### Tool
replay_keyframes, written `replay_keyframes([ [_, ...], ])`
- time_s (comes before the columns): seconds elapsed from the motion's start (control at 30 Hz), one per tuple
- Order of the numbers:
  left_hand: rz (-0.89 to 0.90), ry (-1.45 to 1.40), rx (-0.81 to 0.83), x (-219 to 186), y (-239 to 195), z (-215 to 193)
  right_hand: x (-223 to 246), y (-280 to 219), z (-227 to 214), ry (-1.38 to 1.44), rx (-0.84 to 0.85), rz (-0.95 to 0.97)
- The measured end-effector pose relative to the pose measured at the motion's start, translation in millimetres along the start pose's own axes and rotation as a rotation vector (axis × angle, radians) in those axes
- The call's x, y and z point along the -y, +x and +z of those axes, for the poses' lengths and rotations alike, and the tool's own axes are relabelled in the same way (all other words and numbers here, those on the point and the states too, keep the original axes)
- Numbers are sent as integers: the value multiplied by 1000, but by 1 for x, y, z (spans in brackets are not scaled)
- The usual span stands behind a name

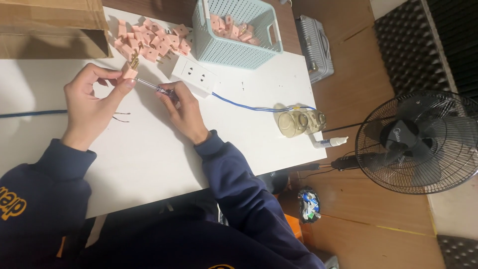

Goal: The person assembles electrical plugs by hand and using a screwdriver to secure the internal components and wires.

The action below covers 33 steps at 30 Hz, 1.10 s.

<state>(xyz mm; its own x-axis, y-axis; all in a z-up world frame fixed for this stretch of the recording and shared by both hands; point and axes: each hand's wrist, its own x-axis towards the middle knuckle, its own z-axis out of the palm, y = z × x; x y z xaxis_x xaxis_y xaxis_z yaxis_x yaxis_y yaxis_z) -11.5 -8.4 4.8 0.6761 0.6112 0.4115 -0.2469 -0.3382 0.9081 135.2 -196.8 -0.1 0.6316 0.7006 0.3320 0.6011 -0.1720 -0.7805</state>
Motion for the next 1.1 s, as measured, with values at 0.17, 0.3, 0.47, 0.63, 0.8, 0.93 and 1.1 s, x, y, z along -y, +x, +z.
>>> replay_keyframes([
  [0.17, 108, -17, -43, 14, 5, 5, 14, 6, -7, -59, -42, -187],
  [0.3, 213, -26, -89, 16, 8, 5, 1, 8, -2, 8, -80, -229],
  [0.47, 188, -31, -125, 16, 10, 10, 0, 3, -2, 85, -92, -140],
  [0.63, 155, -44, -111, 16, 14, 8, 18, 10, -9, -6, -122, -198],
  [0.8, 131, -71, -92, 10, 13, 7, 14, 10, -9, -52, -82, -236],
  [0.93, 106, -64, -82, 7, 12, 5, 11, 9, -5, 30, -88, -185],
  [1.1, 90, -54, -69, -1, 12, 4, 8, 6, -6, 29, -62, -144],
])
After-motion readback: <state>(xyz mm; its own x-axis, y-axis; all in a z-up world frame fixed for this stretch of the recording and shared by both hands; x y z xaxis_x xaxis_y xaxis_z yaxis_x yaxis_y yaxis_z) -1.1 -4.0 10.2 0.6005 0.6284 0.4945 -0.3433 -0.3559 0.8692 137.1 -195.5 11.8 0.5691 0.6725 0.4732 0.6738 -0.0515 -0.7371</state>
